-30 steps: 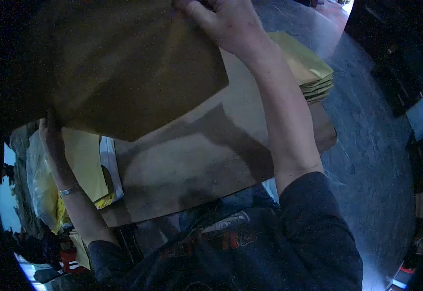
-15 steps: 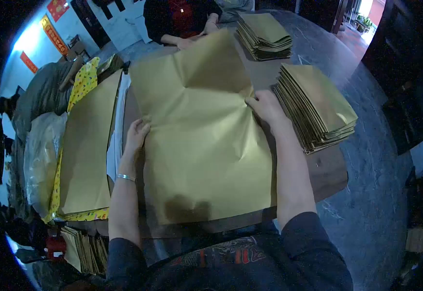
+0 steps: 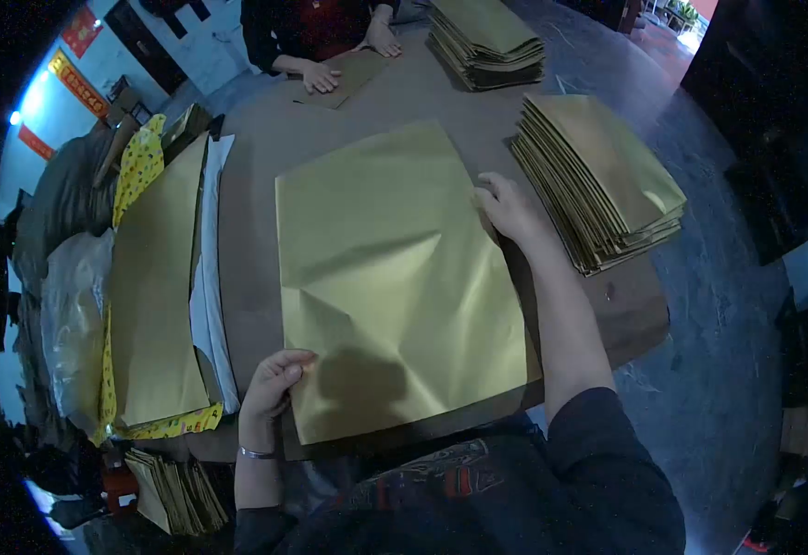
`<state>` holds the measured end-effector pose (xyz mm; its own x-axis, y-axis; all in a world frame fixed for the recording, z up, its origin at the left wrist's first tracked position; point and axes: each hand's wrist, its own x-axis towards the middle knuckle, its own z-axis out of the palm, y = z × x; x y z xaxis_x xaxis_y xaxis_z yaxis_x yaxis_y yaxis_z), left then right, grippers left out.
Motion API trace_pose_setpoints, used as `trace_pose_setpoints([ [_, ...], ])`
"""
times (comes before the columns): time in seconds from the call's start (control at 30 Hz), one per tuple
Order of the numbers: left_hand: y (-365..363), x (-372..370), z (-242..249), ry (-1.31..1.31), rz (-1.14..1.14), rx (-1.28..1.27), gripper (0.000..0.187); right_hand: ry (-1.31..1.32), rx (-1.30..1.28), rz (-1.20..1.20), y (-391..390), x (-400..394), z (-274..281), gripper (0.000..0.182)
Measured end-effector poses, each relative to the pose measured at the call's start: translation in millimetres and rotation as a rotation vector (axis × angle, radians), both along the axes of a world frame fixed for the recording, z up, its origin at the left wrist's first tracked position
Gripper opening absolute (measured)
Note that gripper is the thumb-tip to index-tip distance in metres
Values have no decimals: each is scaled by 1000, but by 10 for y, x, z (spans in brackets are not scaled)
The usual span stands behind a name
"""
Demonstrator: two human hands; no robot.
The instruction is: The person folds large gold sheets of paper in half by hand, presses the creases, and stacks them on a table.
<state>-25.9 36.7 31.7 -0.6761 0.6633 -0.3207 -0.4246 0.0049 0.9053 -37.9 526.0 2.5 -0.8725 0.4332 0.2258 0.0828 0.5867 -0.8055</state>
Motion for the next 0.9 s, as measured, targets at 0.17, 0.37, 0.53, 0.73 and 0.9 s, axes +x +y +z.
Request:
trace_pose_setpoints([
  [0.17,122,-11,227,-130,202,310,39,-206,483,20,-54,819,252,44],
  [0.37,380,81,754,-139,452,335,41,-144,565,227,-188,1312,161,80],
  [0.53,611,273,983,273,455,237,42,-127,388,279,-196,1007,88,78],
  [0.73,126,70,674,83,337,314,52,37,326,689,-330,681,-118,42],
  [0.9,-389,133,532,-376,482,303,99,-39,177,695,-239,903,-50,33],
])
